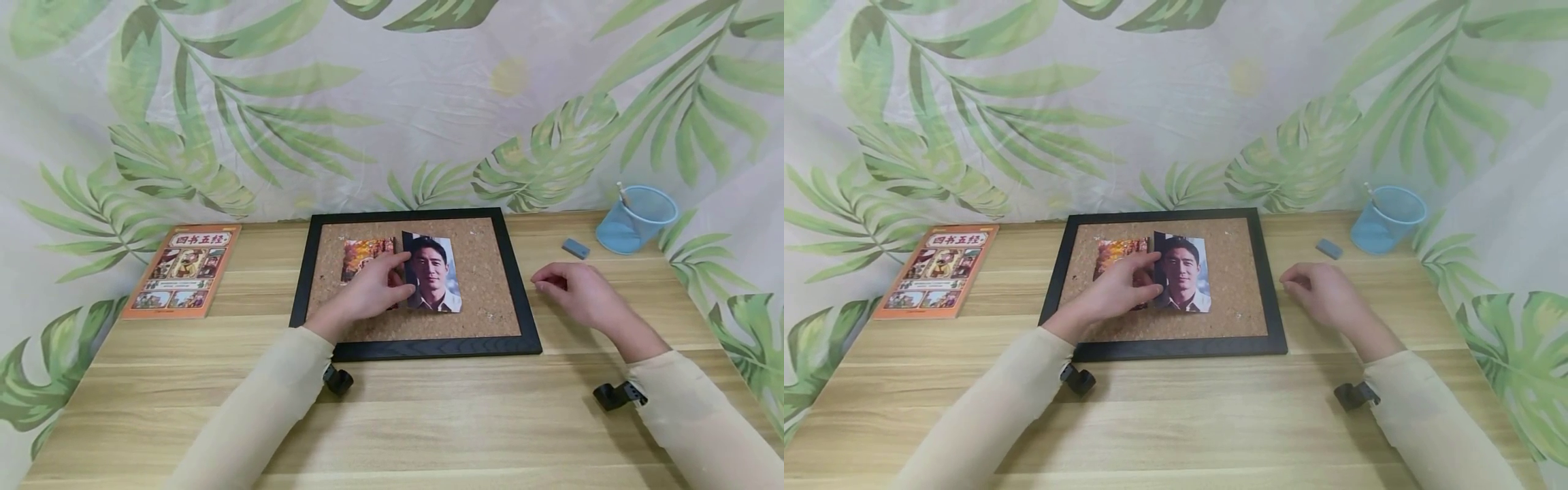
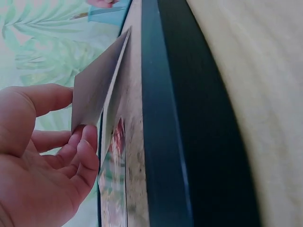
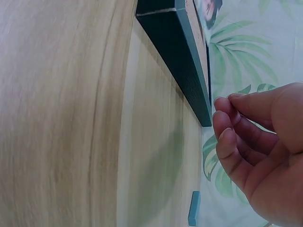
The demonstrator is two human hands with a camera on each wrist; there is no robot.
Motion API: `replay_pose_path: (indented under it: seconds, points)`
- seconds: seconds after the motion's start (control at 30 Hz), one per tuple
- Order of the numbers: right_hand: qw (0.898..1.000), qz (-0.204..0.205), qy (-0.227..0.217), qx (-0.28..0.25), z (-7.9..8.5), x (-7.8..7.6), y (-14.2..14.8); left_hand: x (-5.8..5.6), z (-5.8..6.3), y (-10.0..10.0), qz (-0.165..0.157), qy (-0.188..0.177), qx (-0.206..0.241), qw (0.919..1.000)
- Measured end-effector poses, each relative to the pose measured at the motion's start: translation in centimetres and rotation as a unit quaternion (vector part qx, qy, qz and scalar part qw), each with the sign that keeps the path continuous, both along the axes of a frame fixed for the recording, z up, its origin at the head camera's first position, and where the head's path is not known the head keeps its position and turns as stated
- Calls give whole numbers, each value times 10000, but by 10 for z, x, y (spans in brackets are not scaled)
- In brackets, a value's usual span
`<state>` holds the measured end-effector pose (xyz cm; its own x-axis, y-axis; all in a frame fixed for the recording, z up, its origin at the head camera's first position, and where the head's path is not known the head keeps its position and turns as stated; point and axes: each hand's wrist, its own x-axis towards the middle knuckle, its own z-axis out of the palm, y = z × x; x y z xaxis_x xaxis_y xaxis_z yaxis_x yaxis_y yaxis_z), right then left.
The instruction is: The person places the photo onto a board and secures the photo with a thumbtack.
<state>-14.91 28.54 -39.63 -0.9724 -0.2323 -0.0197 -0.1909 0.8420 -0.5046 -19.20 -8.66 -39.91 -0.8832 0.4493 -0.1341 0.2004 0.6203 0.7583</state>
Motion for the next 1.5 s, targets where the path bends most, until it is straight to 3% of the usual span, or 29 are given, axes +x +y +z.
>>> replay_pose_path:
  seconds: [0.07, 0.1, 0.2, 0.3, 0.33, 0.47, 0.73, 1.03, 1.5]
  points:
    - [10000, 12, 0, -28, 0, 0, -2, -3, -2, 6, -103, 102, -211, 9997]
    - [10000, 27, 14, -56, 0, 0, -3, -11, -14, 6, -209, 237, -299, 9991]
    - [9999, 76, 67, -133, 0, 0, -6, -15, -17, 12, -338, 411, -692, 9962]
    - [9997, 113, 61, -226, 1, -1, -10, -16, -19, 18, -377, 461, -1040, 9928]
    - [9996, 118, 42, -254, 1, -3, -11, -10, -8, 22, -332, 404, -1170, 9918]
    - [9994, 117, -10, -337, 2, -7, -19, -10, -9, 26, -321, 427, -1398, 9887]
    - [9960, 49, -514, -724, 4, -23, -39, -12, -11, 29, -406, 461, -1531, 9863]
    - [9790, -133, -1183, -1652, 1, -57, -65, -12, -13, 28, -399, 447, -1531, 9864]
    - [9687, -58, -1304, -2111, -11, -105, -113, -13, -15, 28, -437, 481, -1477, 9869]
